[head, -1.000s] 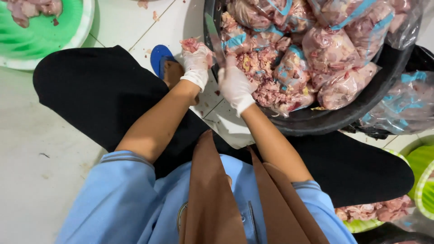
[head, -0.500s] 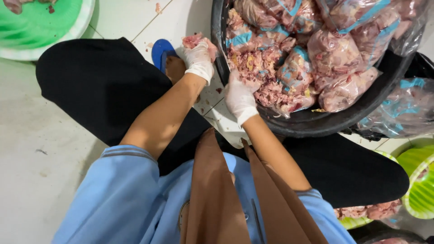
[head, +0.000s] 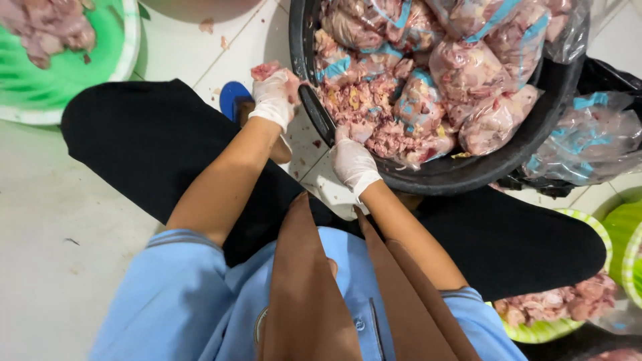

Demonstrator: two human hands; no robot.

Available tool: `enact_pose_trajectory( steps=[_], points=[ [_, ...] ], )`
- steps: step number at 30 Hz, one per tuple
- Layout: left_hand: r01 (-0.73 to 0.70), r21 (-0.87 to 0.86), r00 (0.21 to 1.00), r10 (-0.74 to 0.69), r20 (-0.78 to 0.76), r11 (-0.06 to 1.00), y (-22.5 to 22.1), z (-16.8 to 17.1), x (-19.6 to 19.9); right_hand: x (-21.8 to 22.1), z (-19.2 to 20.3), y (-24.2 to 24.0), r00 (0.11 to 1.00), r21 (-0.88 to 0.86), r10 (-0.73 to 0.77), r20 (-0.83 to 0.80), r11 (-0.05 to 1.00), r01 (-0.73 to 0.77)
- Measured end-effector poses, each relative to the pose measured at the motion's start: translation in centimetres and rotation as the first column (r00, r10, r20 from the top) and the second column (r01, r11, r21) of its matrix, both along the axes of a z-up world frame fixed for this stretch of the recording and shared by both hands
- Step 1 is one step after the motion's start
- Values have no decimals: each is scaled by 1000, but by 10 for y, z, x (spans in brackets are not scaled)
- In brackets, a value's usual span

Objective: A person sitting on the floor uses a knife to cut open plastic bags of raw chicken and empties them into a large black tub.

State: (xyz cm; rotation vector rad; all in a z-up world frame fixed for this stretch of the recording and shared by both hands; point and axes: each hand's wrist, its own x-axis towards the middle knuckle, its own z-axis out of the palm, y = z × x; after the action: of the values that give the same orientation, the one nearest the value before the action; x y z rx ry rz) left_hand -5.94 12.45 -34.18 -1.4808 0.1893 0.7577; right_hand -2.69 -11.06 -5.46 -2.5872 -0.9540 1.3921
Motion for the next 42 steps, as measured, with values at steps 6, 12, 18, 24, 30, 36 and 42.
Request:
enact_pose_trajectory(
  steps=[6, 12, 18, 24, 30, 36, 42],
  points=[
    [971, -108, -76, -152, -985, 212, -22, 70, -16, 6, 12, 3, 999, 81, -30, 22, 996, 29],
    [996, -82, -79, -68, -995, 42, -45, 140, -19, 19, 45, 2, 978, 158, -198, 60, 970, 186],
    [975, -220, -221, 34, -975, 32, -68, 172, -12, 27, 31, -3, 966, 161, -245, 82, 960, 230],
    [954, -271, -269, -38, -962, 126, -70, 124, -19, -5, 52, 33, 986, 181, -149, 72, 974, 134],
    [940, -178, -179, -23, -983, 292, -67, 126, -24, -2, 3, 40, 998, 54, -3, 57, 999, 0],
    [942, 317, 260, 359, -896, 110, -25, 205, -47, -2, 10, 46, 999, 87, -45, -14, 995, 46],
    [926, 348, 376, 310, -873, -143, 66, 365, -15, 14, 7, 36, 994, 36, -57, -98, 998, 61]
  ],
)
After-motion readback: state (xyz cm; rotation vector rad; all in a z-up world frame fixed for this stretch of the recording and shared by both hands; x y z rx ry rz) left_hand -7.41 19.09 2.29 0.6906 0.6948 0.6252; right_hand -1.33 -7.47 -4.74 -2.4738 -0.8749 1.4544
